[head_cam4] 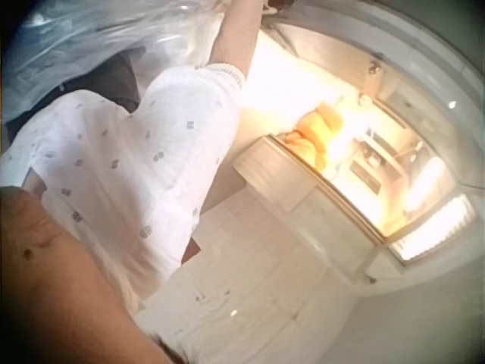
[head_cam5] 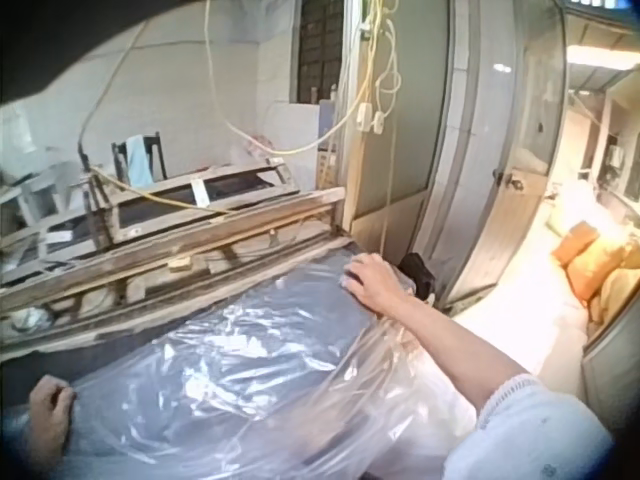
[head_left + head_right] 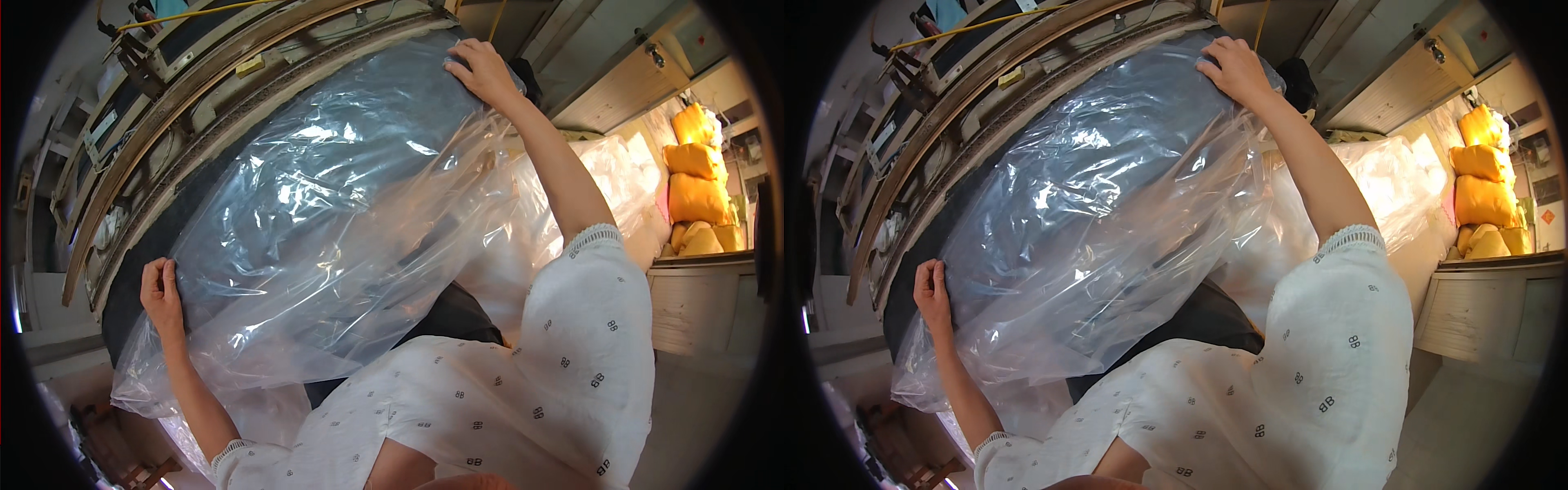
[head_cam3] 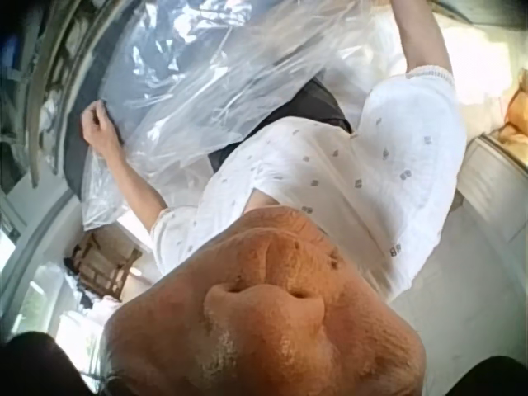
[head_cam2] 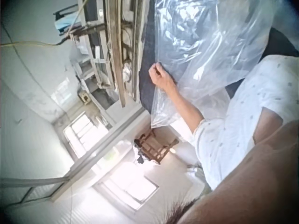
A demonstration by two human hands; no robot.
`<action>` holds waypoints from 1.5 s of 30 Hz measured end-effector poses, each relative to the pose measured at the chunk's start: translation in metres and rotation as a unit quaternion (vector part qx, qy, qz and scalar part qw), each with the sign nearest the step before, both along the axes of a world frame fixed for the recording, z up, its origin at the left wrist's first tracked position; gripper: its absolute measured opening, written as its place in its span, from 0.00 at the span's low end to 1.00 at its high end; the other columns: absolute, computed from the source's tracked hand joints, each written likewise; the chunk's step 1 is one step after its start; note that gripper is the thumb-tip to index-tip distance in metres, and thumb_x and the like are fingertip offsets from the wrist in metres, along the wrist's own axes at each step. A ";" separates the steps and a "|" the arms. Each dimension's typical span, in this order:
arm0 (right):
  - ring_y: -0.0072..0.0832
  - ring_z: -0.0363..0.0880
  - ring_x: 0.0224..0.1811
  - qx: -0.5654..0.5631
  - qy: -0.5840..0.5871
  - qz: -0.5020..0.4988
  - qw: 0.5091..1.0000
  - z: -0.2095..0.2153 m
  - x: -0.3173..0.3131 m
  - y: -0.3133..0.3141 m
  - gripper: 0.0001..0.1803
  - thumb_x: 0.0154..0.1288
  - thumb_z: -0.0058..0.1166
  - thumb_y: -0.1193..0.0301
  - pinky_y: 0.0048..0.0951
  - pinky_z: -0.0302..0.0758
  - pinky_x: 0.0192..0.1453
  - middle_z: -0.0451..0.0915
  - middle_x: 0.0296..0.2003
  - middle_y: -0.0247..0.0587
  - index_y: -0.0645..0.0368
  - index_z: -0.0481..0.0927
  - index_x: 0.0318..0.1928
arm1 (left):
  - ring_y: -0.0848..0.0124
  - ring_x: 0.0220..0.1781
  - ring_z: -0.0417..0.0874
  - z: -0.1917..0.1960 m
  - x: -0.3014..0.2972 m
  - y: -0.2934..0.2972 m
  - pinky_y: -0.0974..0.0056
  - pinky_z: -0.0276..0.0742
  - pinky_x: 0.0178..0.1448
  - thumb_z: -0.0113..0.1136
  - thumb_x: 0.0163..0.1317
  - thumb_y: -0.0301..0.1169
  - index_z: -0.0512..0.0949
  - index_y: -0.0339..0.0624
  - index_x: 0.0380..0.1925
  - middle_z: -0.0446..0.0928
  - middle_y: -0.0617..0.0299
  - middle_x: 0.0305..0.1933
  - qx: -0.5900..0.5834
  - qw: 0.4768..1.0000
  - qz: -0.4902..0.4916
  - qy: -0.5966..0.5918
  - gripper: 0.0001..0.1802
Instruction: Wrapping a large dark cushioned product in a clear plastic sheet.
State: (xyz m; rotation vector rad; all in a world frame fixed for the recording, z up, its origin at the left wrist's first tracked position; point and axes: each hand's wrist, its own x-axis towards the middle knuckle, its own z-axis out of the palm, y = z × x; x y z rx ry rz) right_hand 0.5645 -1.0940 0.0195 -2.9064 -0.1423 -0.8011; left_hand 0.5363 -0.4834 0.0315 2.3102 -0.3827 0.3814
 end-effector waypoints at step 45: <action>0.16 0.67 0.26 0.318 0.244 0.277 0.873 -0.007 0.121 0.140 0.06 0.58 0.54 0.71 0.20 0.66 0.32 0.72 0.26 0.27 0.58 0.75 0.35 | 0.77 0.36 0.71 -0.011 -0.226 0.122 0.69 0.68 0.38 0.56 0.60 0.35 0.75 0.40 0.39 0.74 0.69 0.36 -0.260 0.832 0.483 0.079 0.12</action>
